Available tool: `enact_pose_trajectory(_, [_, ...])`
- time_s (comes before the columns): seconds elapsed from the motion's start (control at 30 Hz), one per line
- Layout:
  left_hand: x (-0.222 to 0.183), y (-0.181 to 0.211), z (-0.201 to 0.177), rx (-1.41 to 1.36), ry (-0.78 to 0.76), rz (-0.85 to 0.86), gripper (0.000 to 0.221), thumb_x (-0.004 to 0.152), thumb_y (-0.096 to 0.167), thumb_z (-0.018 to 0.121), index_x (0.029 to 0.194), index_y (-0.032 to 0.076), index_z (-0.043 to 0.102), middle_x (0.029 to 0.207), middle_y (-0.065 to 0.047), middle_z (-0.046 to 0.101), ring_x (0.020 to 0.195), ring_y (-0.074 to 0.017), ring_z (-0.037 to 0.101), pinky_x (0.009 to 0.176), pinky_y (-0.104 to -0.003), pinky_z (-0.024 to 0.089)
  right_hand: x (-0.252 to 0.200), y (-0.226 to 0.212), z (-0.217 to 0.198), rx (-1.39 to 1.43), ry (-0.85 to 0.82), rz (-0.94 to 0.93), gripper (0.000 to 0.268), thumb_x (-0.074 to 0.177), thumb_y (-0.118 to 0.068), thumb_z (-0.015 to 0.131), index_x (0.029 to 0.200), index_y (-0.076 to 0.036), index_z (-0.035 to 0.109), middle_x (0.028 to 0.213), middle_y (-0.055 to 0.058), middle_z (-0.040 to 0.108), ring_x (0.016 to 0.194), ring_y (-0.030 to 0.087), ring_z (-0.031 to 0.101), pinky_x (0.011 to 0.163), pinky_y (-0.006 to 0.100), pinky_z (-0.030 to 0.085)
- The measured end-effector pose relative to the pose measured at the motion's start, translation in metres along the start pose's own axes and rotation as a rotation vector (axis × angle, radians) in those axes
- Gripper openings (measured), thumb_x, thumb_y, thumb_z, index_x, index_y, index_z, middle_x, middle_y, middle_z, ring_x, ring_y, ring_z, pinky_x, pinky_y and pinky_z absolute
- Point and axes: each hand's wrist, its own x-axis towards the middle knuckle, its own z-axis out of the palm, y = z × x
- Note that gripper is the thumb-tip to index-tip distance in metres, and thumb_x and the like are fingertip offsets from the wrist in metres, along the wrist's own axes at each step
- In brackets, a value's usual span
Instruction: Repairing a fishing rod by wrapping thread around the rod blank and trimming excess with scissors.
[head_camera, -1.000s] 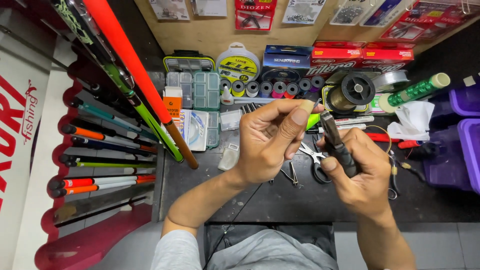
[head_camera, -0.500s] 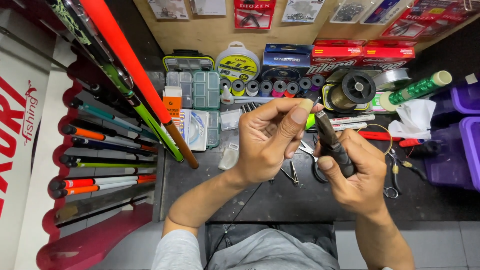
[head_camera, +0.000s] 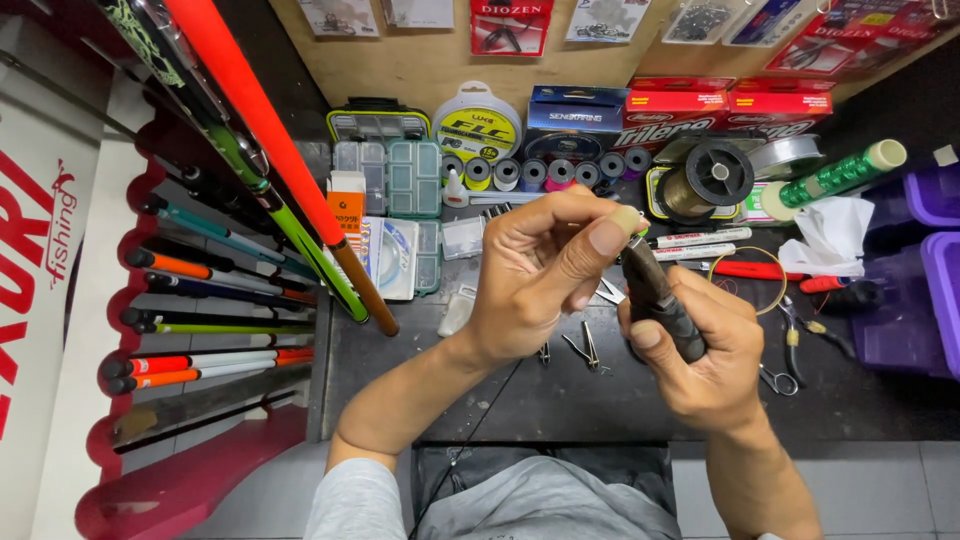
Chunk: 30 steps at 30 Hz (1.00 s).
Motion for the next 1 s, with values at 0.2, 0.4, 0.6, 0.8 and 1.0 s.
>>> enact_pose_trajectory(0.2, [0.001,0.01,0.002,0.111,-0.028,0.041,0.012,0.109,0.017,0.06,0.11,0.007,0.067,0.112,-0.007,0.071,0.112,-0.0172,0.069,0.106,-0.03,0.057,-0.001,0.0,0.008,0.02,0.009,-0.007,0.04,0.099,-0.033,0.054,0.078,0.0,0.063,0.069,0.007,0.051,0.061,0.018,0.047,0.061,0.029,0.036])
enact_pose_trajectory(0.4, [-0.009,0.001,0.004,-0.267,0.069,-0.103,0.016,0.106,0.016,0.067,0.112,0.001,0.068,0.103,-0.015,0.073,0.104,-0.0242,0.073,0.1,-0.036,0.06,-0.004,0.002,0.014,-0.041,0.011,-0.029,0.039,0.1,-0.032,0.053,0.08,-0.001,0.062,0.069,0.007,0.049,0.06,0.019,0.044,0.059,0.031,0.034])
enact_pose_trajectory(0.6, [-0.011,0.008,0.008,-0.348,0.091,-0.12,0.015,0.107,0.014,0.064,0.107,-0.001,0.068,0.099,-0.013,0.071,0.104,-0.029,0.071,0.114,-0.049,0.054,-0.005,0.001,0.02,-0.021,-0.01,-0.062,0.031,0.101,-0.024,0.054,0.084,0.001,0.061,0.073,0.009,0.052,0.062,0.021,0.046,0.061,0.031,0.038])
enact_pose_trajectory(0.8, [-0.01,0.007,0.008,-0.368,0.072,-0.086,0.012,0.107,0.01,0.063,0.107,-0.001,0.068,0.1,-0.013,0.071,0.103,-0.0231,0.07,0.122,-0.056,0.047,-0.008,0.003,0.022,-0.039,0.004,-0.062,0.031,0.1,-0.024,0.055,0.083,0.001,0.061,0.072,0.009,0.051,0.06,0.021,0.046,0.06,0.031,0.038])
enact_pose_trajectory(1.0, [-0.005,0.017,0.008,0.134,-0.004,-0.062,0.017,0.108,0.022,0.061,0.109,0.006,0.065,0.109,-0.012,0.074,0.107,-0.0192,0.073,0.096,-0.03,0.062,-0.02,0.013,0.002,-0.096,0.042,-0.001,0.036,0.094,-0.029,0.063,0.073,-0.002,0.052,0.079,0.011,0.057,0.074,0.024,0.055,0.071,0.034,0.042])
